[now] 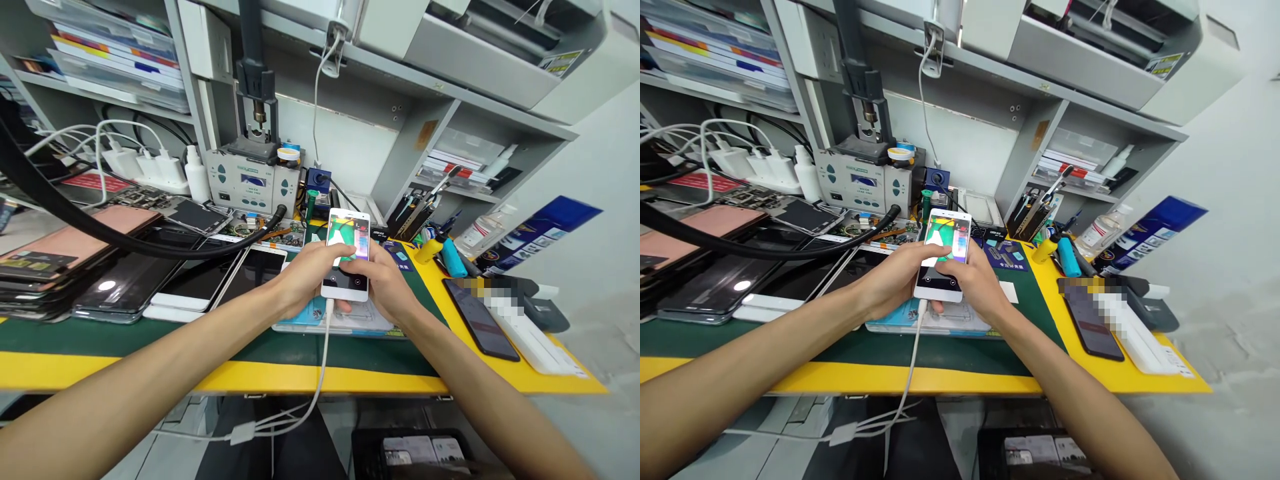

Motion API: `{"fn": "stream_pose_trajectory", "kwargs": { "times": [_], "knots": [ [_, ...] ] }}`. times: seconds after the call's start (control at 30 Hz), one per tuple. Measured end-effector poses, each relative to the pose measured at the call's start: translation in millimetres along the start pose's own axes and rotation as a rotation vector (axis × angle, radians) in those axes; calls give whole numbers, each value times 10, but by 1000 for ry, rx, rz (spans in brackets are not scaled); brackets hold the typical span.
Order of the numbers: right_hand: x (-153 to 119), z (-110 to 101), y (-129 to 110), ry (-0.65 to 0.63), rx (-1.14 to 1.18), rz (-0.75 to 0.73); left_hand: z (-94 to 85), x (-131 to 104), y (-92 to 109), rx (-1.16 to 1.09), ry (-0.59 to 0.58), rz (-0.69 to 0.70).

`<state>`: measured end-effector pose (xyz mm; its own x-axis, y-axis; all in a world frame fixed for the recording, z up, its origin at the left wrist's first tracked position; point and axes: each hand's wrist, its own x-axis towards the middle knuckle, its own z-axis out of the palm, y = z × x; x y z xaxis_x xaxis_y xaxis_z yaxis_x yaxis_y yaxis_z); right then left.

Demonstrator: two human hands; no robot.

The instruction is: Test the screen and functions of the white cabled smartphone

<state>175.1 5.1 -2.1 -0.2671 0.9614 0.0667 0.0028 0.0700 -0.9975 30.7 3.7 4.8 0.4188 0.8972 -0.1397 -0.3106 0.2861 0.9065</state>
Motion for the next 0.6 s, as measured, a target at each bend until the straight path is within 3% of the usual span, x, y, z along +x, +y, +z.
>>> {"fn": "stream_pose_trajectory", "kwargs": {
  "times": [0.6],
  "knots": [
    [-7, 11, -15, -5, 57, 22, -11, -29, -37, -77, -6, -2]
  ]
}}
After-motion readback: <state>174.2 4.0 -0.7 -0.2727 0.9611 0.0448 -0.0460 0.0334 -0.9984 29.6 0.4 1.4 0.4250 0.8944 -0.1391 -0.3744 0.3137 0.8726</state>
